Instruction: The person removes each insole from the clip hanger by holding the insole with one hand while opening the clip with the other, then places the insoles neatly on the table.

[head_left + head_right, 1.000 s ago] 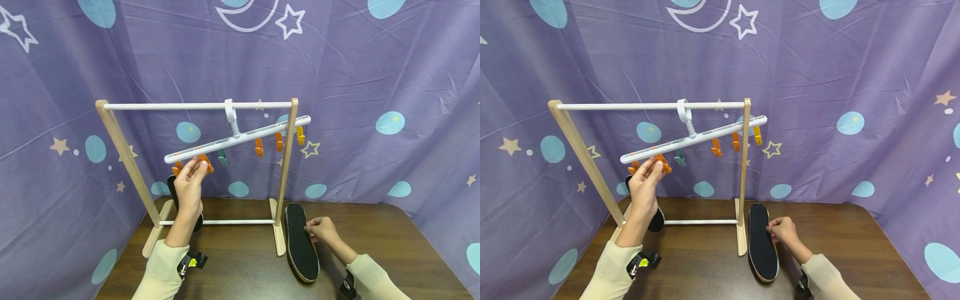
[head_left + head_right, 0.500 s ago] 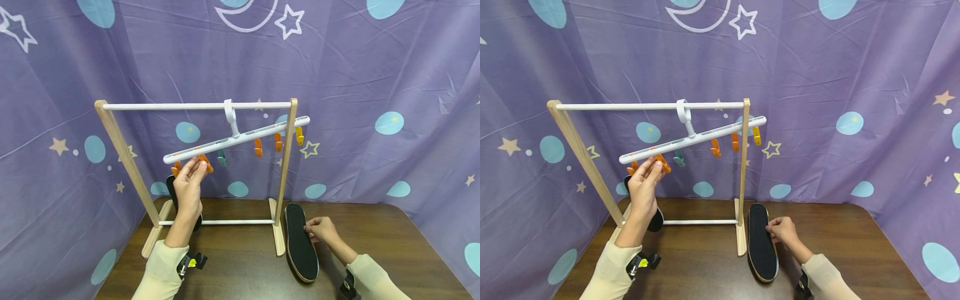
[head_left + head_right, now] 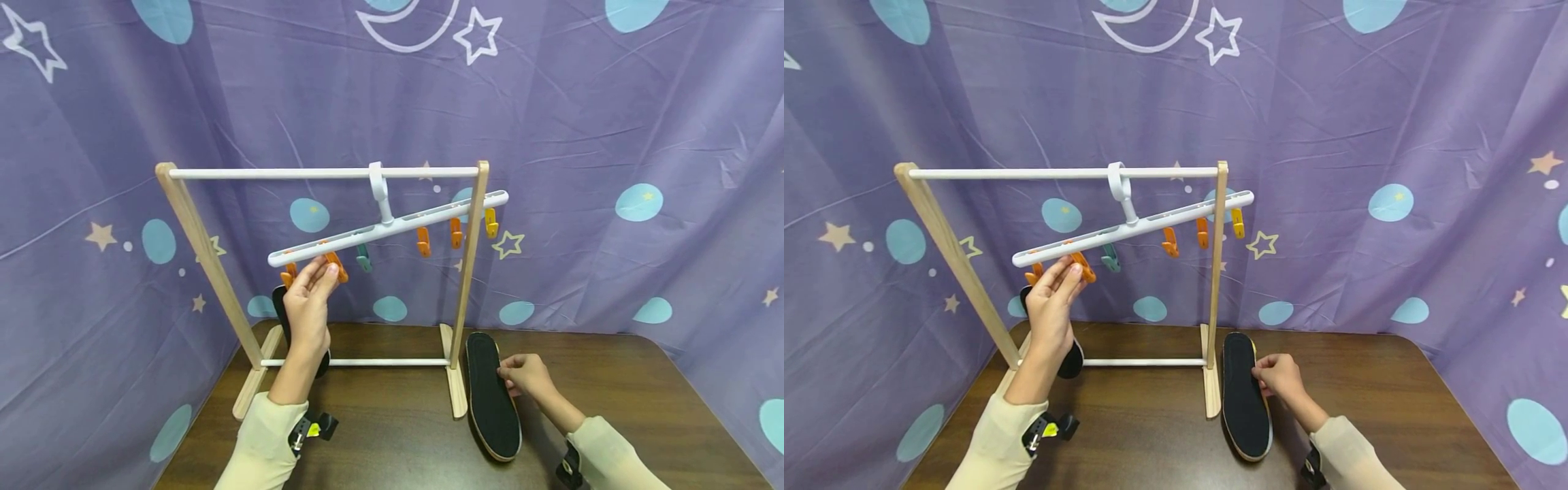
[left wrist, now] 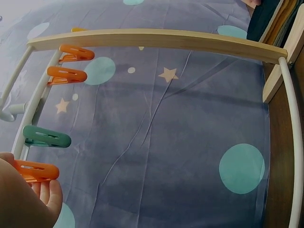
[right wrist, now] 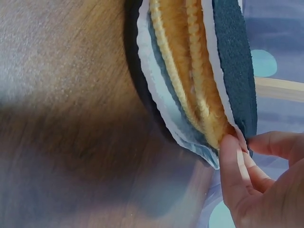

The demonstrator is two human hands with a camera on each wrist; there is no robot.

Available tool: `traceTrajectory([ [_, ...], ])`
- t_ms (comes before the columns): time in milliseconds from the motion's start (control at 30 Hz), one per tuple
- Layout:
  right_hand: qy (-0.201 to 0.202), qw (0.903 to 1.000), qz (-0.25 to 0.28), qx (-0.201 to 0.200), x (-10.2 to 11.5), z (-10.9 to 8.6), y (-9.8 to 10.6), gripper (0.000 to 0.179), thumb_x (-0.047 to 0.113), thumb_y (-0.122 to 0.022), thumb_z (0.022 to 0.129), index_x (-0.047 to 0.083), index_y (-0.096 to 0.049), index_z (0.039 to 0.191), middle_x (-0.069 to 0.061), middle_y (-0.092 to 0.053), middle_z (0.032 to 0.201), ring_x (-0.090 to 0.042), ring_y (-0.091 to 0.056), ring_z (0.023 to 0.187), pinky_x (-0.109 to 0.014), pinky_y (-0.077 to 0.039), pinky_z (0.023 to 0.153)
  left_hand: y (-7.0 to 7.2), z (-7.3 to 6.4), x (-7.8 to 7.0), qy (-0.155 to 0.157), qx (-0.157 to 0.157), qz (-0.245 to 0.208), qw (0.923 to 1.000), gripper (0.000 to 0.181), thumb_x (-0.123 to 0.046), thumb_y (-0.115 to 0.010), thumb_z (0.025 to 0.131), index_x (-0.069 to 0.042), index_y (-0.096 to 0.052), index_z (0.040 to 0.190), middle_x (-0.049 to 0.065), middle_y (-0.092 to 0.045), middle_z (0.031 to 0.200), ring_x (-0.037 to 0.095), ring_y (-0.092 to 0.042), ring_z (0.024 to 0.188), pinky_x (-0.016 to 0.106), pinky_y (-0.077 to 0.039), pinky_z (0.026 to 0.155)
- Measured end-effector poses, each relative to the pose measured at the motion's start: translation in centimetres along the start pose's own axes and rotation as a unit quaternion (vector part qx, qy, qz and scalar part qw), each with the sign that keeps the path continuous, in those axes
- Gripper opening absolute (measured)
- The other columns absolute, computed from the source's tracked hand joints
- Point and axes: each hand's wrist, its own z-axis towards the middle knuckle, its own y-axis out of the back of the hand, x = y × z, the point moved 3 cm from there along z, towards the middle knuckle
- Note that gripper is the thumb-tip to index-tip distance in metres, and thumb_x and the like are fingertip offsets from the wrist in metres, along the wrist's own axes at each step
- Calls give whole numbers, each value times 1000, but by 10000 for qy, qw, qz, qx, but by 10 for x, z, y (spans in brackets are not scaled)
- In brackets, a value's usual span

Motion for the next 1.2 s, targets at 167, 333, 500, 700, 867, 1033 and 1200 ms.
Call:
traceTrajectory([
  [167, 94, 9999, 22, -47, 3, 0, 0, 13, 1, -67, 91, -10, -69, 96, -7, -64, 71, -13, -62, 58, -30, -59, 51, 2, 0, 1, 25, 16, -22, 10000, 40, 2, -65, 96, 13, -58, 133, -1, -67, 102, 6, -66, 96, 15, -57, 85],
  [333, 133, 9999, -23, -102, 8, -2, 2, 15, 1, -65, 93, -11, -69, 100, -7, -65, 68, -12, -62, 56, -29, -58, 51, 3, -2, 1, 34, 104, -74, 9999, 41, 3, -67, 94, 12, -58, 134, -2, -68, 102, 7, -68, 95, 17, -57, 87],
  [500, 215, 9995, -91, -219, 14, -2, 5, 18, 2, -64, 94, -12, -69, 104, -11, -69, 71, -14, -65, 58, -29, -59, 53, 4, -3, 1, 149, 89, 55, 9998, 46, 2, -70, 92, 11, -57, 135, 1, -67, 102, 7, -70, 92, 18, -58, 88],
  [700, 338, 9987, -158, -335, 19, -3, 6, 21, 3, -64, 93, -12, -69, 107, -15, -71, 78, -15, -67, 61, -31, -60, 54, 9, -8, 7, 382, 40, 305, 9988, 41, 0, -71, 92, 10, -61, 130, -4, -71, 98, 6, -70, 93, 17, -58, 85],
  [867, 359, 9985, -166, -375, 22, -4, 5, 21, 3, -63, 93, -11, -70, 108, -16, -72, 80, -16, -67, 63, -30, -60, 55, 15, -15, 12, 581, 121, 454, 9972, 39, -2, -71, 93, 10, -62, 129, -8, -75, 95, 3, -70, 91, 17, -58, 82],
  [1033, 459, 9980, -131, -424, 26, -4, 4, 21, 2, -63, 92, -11, -70, 107, -14, -72, 80, -17, -67, 64, -29, -59, 54, 19, -25, 16, 941, 435, 946, 9901, 39, -4, -70, 94, 9, -62, 130, -6, -76, 99, -2, -70, 90, 17, -58, 83],
  [1200, 565, 9972, -189, -445, 29, -5, 1, 20, 2, -63, 92, -10, -70, 106, -10, -72, 78, -18, -69, 64, -31, -60, 55, 22, -35, 13, 889, 672, 1684, 9794, 36, -6, -74, 92, 4, -67, 125, 14, -76, 111, -1, -70, 89, 14, -57, 80],
])
